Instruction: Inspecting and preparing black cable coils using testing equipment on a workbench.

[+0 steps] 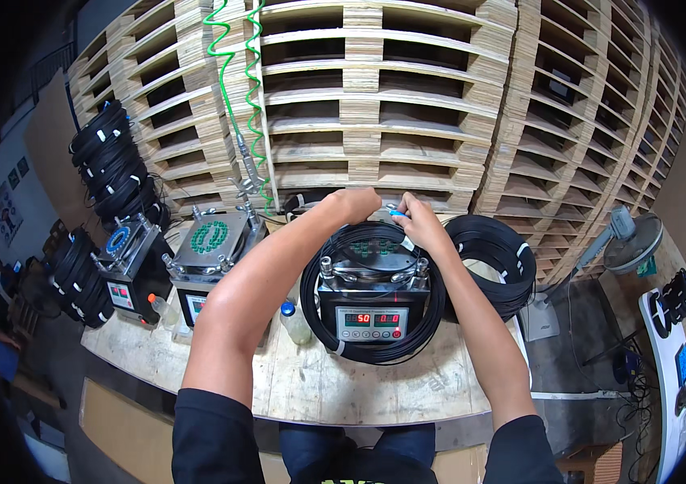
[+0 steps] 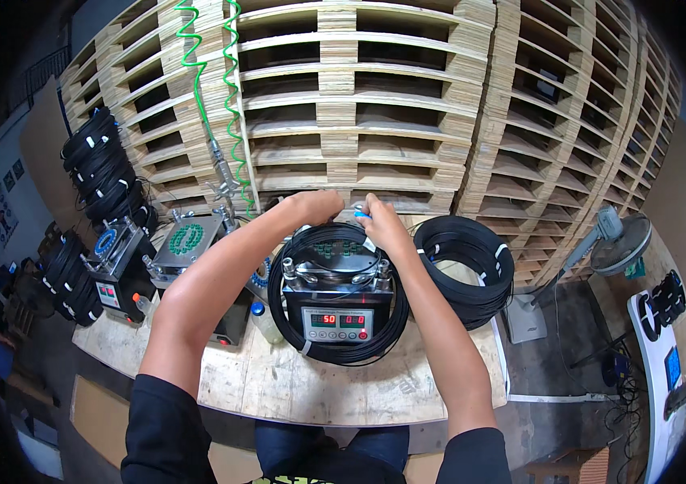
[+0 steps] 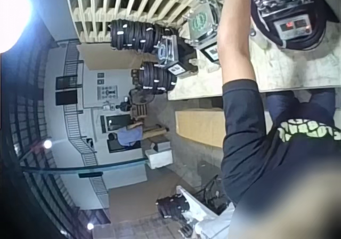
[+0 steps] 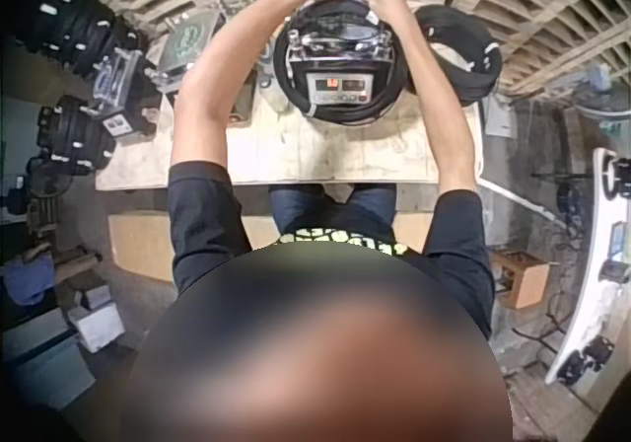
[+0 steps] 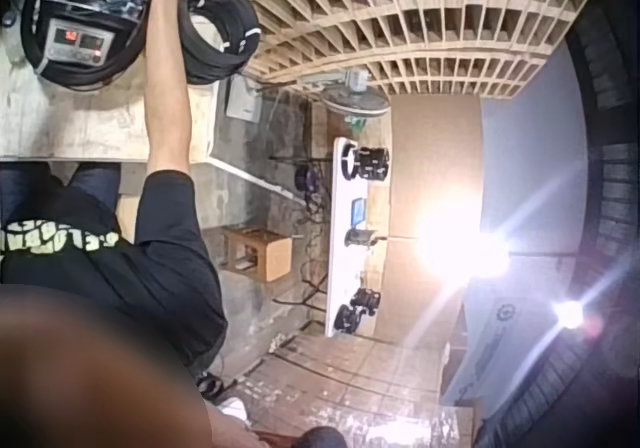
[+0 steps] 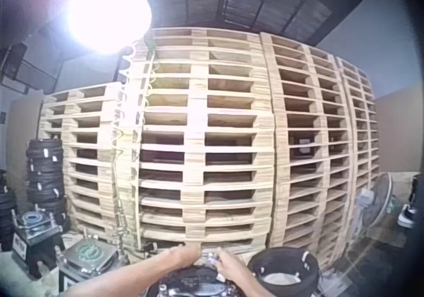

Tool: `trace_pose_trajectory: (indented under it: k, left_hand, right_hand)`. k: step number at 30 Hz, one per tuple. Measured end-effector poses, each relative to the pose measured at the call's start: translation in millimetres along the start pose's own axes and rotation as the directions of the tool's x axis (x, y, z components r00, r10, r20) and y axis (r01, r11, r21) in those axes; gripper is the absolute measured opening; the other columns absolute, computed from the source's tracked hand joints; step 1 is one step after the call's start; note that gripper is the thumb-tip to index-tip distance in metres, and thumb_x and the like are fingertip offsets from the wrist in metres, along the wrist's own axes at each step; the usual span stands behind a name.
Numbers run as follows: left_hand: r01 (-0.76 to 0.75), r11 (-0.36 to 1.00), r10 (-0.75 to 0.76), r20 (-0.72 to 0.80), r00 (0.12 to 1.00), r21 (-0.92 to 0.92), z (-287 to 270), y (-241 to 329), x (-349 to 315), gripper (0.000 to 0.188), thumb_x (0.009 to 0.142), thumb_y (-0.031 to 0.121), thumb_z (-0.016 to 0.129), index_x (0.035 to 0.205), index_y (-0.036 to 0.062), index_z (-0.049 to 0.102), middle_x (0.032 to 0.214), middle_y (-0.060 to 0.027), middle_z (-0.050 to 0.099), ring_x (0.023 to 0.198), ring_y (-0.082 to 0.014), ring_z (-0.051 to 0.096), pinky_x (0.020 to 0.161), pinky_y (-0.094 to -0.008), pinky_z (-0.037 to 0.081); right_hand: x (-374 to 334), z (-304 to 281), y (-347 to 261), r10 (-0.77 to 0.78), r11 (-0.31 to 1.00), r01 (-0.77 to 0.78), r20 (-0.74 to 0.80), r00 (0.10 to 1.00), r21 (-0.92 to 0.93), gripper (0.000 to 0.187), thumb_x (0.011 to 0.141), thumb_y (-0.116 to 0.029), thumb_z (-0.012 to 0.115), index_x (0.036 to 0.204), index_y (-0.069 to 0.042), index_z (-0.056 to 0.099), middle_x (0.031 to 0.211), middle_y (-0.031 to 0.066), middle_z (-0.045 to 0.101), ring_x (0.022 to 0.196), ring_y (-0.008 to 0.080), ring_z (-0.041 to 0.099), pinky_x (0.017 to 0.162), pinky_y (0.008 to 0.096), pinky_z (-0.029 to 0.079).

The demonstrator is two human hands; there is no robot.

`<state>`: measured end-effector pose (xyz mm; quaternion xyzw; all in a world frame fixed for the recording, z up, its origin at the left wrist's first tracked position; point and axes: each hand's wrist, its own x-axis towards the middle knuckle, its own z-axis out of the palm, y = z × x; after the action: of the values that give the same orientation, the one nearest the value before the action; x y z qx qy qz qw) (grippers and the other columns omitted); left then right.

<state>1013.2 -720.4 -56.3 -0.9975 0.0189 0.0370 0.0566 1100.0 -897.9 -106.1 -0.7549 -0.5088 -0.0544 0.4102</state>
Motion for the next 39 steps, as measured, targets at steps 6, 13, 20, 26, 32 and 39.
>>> trace_pose_trajectory:
  k: [6,13,20,26,32,39]
  left_hand:
    - [-0.227,0.944,0.219,0.056,0.974,0.24,-5.9,-9.8,-3.5,0.012,0.08,0.009,0.071,0.086,-0.0017,0.071,0.09,-0.0207,0.071,0.09,-0.0367,0.069,0.074,-0.0415,0.055]
    - [-0.112,0.824,-0.143,-0.395,0.907,-0.556,14.3,-19.5,-58.0,0.018,0.089,0.014,0.07,0.085,-0.0042,0.069,0.07,-0.0154,0.069,0.065,-0.0232,0.069,0.061,-0.0357,0.052]
    - [-0.254,0.465,-0.703,-0.528,0.476,-0.848,59.7,26.7,-149.2,0.021,0.099,0.017,0.061,0.097,-0.0046,0.062,0.062,-0.0053,0.061,0.052,-0.0091,0.058,0.047,-0.0262,0.046]
    - [-0.277,0.516,-0.8,-0.571,0.183,-0.811,101.8,88.1,-180.6,0.022,0.102,0.018,0.056,0.097,-0.0034,0.058,0.081,-0.0102,0.067,0.072,-0.0136,0.062,0.067,-0.0297,0.049]
    - [-0.35,0.32,-0.885,-0.41,0.222,-0.88,89.8,135.5,-189.0,0.024,0.104,0.024,0.053,0.099,0.0014,0.051,0.061,0.0011,0.049,0.055,-0.0056,0.045,0.049,-0.0255,0.036]
    - [-0.666,0.096,-0.899,-0.352,0.26,-0.739,34.0,117.0,-184.5,0.021,0.106,0.028,0.049,0.103,0.0079,0.042,0.058,0.0057,0.034,0.046,-0.0027,0.031,0.04,-0.0225,0.025]
  right_hand:
    - [-2.4,1.7,-8.3,0.037,0.999,-0.037,0.002,0.999,0.032,0.022,0.085,-0.007,0.072,0.09,0.005,0.054,0.08,0.0257,0.066,0.079,0.0434,0.065,0.069,0.0469,0.049]
    - [-11.0,1.8,-6.2,0.05,0.99,-0.033,-0.13,0.99,0.135,0.018,0.088,-0.006,0.068,0.093,0.004,0.053,0.078,0.0203,0.067,0.074,0.0326,0.067,0.066,0.0405,0.05]
    - [-55.9,-7.6,-40.5,0.133,0.973,-0.048,-0.371,0.919,0.227,0.015,0.099,-0.012,0.059,0.099,0.003,0.055,0.081,0.0149,0.072,0.069,0.017,0.068,0.062,0.0303,0.051]
    - [-109.5,-6.0,-61.7,0.172,0.942,0.082,-0.677,0.716,0.326,0.014,0.102,-0.012,0.055,0.099,0.001,0.051,0.08,0.0106,0.069,0.07,0.0143,0.065,0.064,0.0303,0.049]
    - [-96.2,-7.6,-60.7,0.252,0.894,0.076,-0.637,0.729,0.441,0.014,0.102,-0.013,0.056,0.099,-0.001,0.049,0.07,0.0039,0.06,0.054,0.0042,0.046,0.049,0.0217,0.036]
    - [-69.9,-21.7,-62.4,0.179,0.866,0.151,-0.578,0.796,0.477,0.02,0.102,-0.019,0.058,0.096,-0.003,0.047,0.071,0.003,0.056,0.053,0.0051,0.047,0.046,0.0219,0.037]
